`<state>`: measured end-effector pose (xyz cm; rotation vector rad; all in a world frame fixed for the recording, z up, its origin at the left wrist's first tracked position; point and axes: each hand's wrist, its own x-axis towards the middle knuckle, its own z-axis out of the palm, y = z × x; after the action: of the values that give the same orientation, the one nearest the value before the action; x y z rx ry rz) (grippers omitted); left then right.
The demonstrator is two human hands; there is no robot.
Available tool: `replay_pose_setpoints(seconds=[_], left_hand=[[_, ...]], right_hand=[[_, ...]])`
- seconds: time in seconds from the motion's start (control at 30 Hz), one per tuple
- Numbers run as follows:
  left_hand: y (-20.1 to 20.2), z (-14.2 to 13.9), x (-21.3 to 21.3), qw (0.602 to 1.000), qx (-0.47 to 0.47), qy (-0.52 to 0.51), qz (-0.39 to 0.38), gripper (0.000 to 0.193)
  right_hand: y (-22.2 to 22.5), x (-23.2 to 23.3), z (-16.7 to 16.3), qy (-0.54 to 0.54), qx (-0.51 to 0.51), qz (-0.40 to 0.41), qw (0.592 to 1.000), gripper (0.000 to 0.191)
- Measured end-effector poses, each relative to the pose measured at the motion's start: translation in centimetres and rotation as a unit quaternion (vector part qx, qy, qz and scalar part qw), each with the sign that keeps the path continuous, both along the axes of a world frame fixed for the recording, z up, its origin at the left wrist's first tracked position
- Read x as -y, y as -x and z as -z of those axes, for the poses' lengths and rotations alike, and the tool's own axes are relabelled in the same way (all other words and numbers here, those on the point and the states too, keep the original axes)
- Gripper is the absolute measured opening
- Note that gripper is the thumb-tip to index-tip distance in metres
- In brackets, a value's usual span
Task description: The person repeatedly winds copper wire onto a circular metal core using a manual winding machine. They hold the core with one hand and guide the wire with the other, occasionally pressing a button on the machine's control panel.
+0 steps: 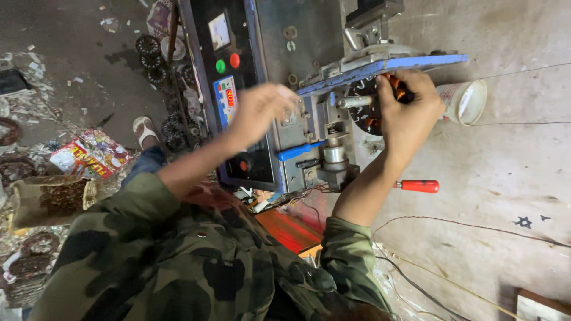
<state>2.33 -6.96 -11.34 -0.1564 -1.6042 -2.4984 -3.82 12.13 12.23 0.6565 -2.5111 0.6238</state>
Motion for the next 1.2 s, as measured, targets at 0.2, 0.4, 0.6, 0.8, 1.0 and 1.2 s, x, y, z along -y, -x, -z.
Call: replay_pose_setpoints(seconds=[0.2, 0.4, 0.6, 0.8, 1.0, 1.2], left_hand=[[4.3, -4.5, -9.2, 0.889, 0.12, -0.366, 0.247, 0.053], [12.9, -4.5, -13.9, 0.831, 0.067, -0.474, 0.283, 0.038], [13.3, -3.4, -13.7, 0.843, 0.06, -0.464, 0.266, 0.038], [12.9, -4.0, -12.8, 0.841, 0.045, -0.46, 0.28, 0.04], [12.4, -4.9, -12.2, 0.868, 0.048, -0.42, 0.262, 0.041], [12.0, -5.3, -11.7, 0.831, 0.028, -0.435, 0.346, 0.037]], right_hand=[[-0.3, 0.4, -0.3, 0.006, -0.009, -0.017, 1.0, 0.02], [-0.5, 1.0, -0.8, -0.009, -0.006, -0.011, 1.0, 0.02], [-0.2, 0.8, -0.6, -0.018, -0.003, -0.001, 1.0, 0.022], [0.1, 0.1, -0.3, -0.017, -0.016, -0.02, 1.0, 0.029], [-0.2, -0.1, -0.2, -0.016, -0.008, -0.016, 1.0, 0.023], [-0.3, -0.6, -0.1, -0.007, -0.012, -0.036, 0.999, 0.023]])
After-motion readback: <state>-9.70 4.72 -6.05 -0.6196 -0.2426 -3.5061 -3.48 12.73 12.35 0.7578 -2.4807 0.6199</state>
